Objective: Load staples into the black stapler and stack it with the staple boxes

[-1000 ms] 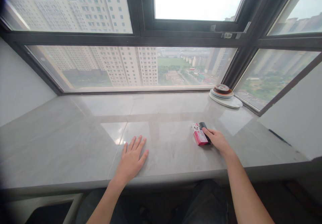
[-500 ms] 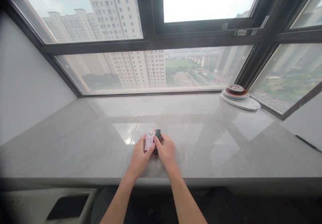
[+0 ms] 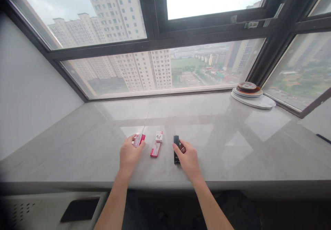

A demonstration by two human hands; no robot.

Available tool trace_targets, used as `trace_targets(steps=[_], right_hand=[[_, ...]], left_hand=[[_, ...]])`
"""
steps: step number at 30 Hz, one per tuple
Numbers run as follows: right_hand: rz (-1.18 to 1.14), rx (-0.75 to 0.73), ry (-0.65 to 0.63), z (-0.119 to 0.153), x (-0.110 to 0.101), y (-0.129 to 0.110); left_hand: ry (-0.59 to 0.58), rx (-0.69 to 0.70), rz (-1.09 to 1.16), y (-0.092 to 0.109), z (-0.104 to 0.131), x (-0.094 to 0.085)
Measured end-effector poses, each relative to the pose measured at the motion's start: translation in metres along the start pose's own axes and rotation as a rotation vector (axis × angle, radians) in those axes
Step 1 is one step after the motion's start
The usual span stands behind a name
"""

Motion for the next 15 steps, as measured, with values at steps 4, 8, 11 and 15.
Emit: trace_targets(steps=[4,8,11,15], right_hand=[[-0.004,-0.002,0.0,0.0,0.0,-0.001],[-0.01,0.007,-0.014,0.0,-0.001,-0.002],[-0.005,0.014,-0.02,0.0,0.001,-0.001],[0.033,0.017,-0.026,-0.001,0.005,-0.001]], left_hand=[[-0.024,-0.07,-0.093,-0.022,-0.041,-0.003],[-0.003,-0.07,-0.082,-0.03,-0.049,-0.007],[0.083,-0.049,-0.106,-0.045,-0.033,-0.019],[0.055,-0.068,-0.211,-0.064,0.0,-0.034]])
Point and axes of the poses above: each hand's wrist, its own z-axis away from the middle knuckle, its own x-axis out of the palm, y = z × x, the point moved 3 cm from there along -z, towards the middle knuckle, and after that the axes turned 1 degree about -x, right-handed, at the moved point
